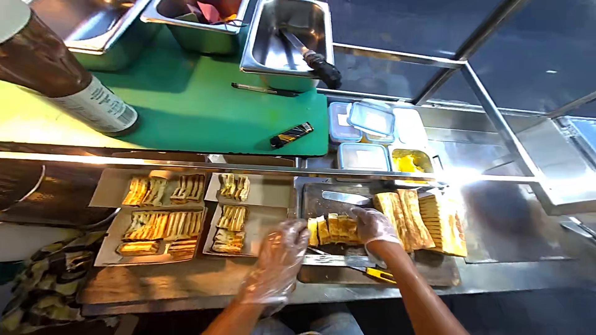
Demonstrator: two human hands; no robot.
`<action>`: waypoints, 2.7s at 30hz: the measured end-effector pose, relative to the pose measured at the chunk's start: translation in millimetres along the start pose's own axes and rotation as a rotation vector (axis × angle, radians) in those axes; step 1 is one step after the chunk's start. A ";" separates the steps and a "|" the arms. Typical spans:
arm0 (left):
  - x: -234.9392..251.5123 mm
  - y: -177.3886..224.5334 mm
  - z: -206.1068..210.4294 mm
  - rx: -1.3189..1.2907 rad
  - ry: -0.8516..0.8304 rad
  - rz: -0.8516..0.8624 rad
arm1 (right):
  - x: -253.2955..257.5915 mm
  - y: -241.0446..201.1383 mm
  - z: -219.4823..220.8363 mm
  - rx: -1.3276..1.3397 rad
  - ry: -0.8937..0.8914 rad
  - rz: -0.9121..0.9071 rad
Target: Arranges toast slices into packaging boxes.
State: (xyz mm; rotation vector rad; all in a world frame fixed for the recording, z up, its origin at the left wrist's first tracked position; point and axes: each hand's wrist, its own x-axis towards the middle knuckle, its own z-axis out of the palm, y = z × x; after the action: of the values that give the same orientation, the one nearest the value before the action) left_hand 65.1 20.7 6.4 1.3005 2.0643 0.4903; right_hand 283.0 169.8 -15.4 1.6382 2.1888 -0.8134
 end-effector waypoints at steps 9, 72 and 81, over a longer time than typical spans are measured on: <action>42.9 35.9 71.8 0.081 -0.161 -0.348 | 37.3 20.8 25.1 -0.020 -0.260 -0.131; 55.5 7.6 91.9 -0.177 0.134 -0.273 | 5.7 27.9 30.9 0.046 0.233 -0.251; 76.7 -2.7 88.3 -0.216 0.015 -0.315 | 3.7 -47.2 44.5 -0.214 0.070 -0.347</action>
State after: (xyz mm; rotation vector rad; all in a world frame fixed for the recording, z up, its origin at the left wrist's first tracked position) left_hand 100.8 86.2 -83.8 0.8315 2.1113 0.5613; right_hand 232.7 137.1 -40.5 1.2223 2.5506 -0.5834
